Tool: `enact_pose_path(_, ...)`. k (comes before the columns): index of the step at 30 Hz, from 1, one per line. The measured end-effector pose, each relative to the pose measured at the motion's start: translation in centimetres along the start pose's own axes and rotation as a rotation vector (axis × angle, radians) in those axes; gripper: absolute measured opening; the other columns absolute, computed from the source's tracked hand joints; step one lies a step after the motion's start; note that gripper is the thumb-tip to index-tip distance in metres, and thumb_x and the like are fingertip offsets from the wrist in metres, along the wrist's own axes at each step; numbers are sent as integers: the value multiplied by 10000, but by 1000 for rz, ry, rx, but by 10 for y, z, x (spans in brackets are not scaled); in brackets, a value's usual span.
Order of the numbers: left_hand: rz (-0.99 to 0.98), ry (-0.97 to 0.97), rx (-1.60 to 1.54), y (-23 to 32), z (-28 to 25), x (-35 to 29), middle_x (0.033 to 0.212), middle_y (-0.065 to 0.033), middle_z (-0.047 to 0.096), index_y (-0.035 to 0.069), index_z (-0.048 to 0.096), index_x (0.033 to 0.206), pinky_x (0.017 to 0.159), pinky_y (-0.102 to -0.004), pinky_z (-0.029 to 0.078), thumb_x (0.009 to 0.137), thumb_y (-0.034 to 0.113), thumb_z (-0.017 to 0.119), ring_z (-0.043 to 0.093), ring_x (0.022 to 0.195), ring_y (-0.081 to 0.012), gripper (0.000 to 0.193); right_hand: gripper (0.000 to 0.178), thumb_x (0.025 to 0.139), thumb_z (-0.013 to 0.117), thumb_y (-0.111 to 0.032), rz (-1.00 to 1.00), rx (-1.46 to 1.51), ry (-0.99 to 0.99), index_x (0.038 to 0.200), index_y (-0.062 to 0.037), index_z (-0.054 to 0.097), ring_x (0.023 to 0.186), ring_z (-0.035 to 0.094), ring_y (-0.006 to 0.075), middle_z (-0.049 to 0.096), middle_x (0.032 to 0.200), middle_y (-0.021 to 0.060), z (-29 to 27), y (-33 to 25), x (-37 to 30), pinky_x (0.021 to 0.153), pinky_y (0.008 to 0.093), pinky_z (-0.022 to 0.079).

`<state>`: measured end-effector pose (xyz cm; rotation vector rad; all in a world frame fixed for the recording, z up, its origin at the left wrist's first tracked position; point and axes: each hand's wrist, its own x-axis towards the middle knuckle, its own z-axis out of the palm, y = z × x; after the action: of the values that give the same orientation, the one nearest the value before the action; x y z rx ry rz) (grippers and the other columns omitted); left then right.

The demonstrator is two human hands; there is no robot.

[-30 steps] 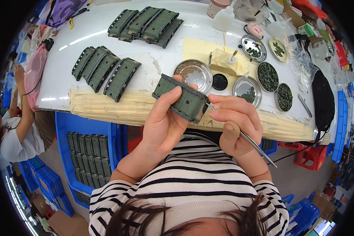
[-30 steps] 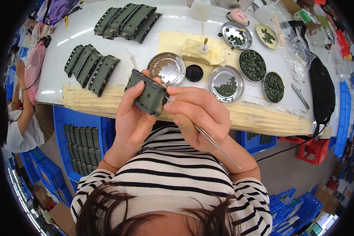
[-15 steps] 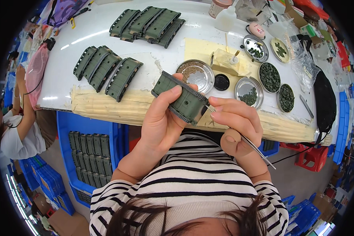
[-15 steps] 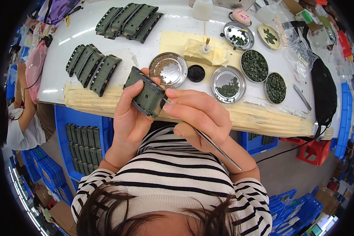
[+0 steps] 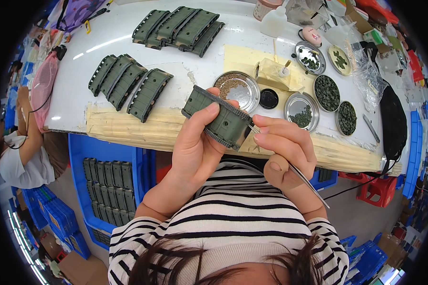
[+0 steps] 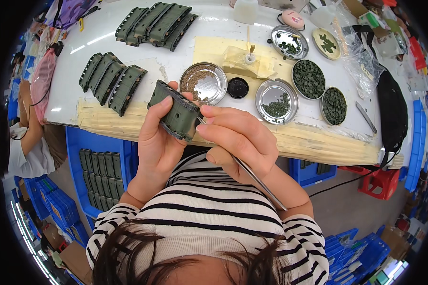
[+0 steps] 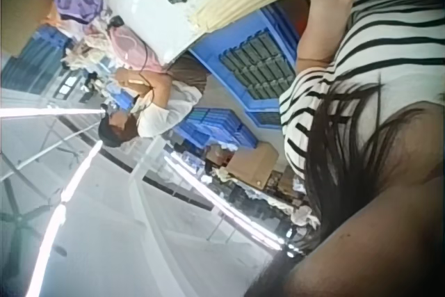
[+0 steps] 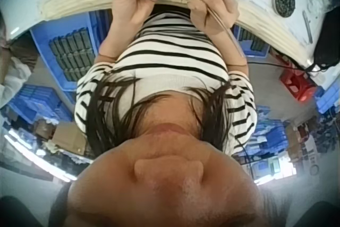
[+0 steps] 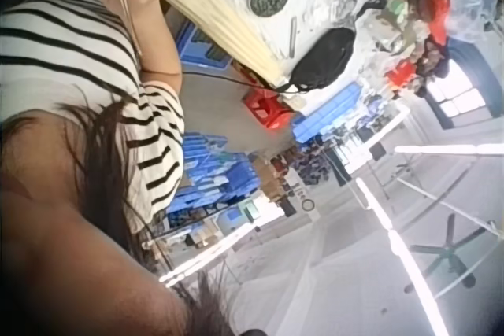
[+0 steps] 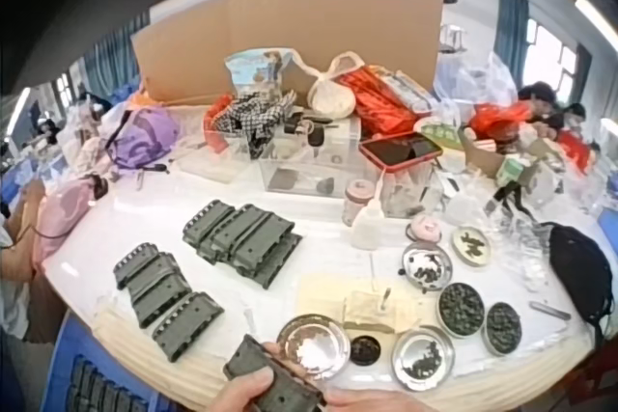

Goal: Assembling small green toy tank models using adhesive and specialized tools on a production workbench.

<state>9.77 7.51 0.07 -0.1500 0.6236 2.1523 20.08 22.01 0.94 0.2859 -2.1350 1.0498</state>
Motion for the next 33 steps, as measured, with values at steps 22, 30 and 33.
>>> enact_pose_path(22,28,-16,-1,-1,0,1,1142,-142,596,97,425,1268,888,-385,529,937,137,525,602,1054,-219,348,222,936,541,-164,28,50,174,977,31,639,897,667,289,636,963,165,12,6,-3,757,331,548)
enact_pose_path(30,2,-291,-213,40,-2,7,1365,-291,390,8,259,1431,1001,-428,483,967,123,412,429,1261,-406,502,486,990,397,-427,136,243,276,958,8,611,825,671,273,601,926,146,-1,6,0,713,324,529)
enact_pose_path(33,7,-317,-336,41,-7,11,1352,-246,319,-26,247,1422,1043,-361,462,985,213,461,385,1267,-371,542,470,986,419,-421,151,243,260,958,6,616,818,671,269,608,911,148,-1,5,-3,707,316,524)
